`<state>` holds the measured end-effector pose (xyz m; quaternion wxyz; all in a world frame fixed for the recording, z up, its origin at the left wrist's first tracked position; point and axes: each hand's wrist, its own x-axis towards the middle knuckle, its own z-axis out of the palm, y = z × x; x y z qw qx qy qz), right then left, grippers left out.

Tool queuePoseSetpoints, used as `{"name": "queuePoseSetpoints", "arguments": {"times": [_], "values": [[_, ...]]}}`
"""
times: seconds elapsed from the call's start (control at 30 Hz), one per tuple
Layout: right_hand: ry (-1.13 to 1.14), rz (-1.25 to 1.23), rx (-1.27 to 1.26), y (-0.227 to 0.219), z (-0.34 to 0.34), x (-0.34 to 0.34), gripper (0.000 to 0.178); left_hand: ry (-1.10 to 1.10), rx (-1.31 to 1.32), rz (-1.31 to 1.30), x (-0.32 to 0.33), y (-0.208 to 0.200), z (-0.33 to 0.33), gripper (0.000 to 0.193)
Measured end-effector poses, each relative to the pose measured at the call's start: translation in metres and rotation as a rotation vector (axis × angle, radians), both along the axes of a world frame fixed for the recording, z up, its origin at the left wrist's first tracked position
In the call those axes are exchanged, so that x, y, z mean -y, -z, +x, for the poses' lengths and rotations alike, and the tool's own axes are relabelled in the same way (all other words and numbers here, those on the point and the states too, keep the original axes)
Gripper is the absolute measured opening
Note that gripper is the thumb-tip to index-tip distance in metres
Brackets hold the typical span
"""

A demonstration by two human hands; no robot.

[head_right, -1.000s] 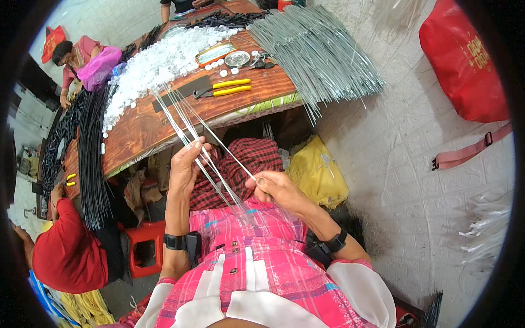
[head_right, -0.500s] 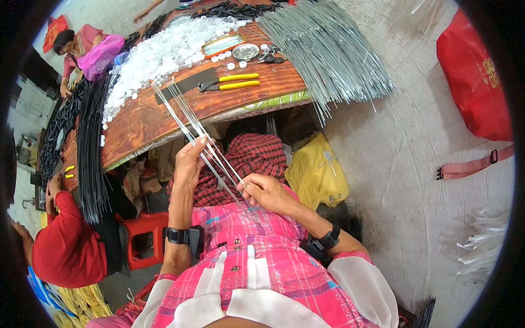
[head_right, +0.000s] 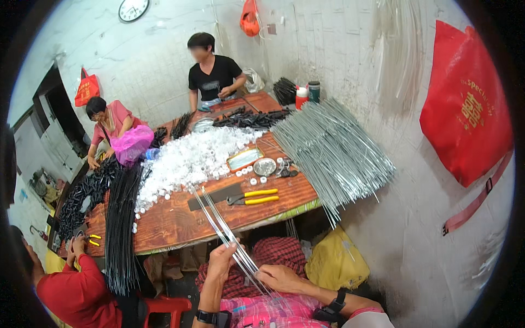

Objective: Assembling the frame and components of umbrellas at a manufacturing table.

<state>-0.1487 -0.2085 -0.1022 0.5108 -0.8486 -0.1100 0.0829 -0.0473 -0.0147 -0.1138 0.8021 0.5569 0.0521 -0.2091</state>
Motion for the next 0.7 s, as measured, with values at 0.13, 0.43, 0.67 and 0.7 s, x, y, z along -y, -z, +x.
{"name": "queuePoseSetpoints", "arguments": {"times": [0.13,0.43,0.67,0.7], "values": [[0.043,0.608,-0.366,0.003,0.027,-0.018,0.035,0.033,0.002,-0.067,0.006,0.001,0.004,0.035],[-0.001,0.666,-0.580,-0.018,0.056,-0.011,0.039,0.175,-0.014,-0.119,0.011,-0.024,0.016,0.044],[0.096,0.777,-0.643,-0.017,0.091,-0.022,0.037,0.297,-0.037,-0.121,0.013,-0.030,0.042,0.046],[0.054,0.768,-0.661,-0.013,0.089,-0.022,0.037,0.289,-0.050,-0.144,0.012,-0.026,0.039,0.046]]}}
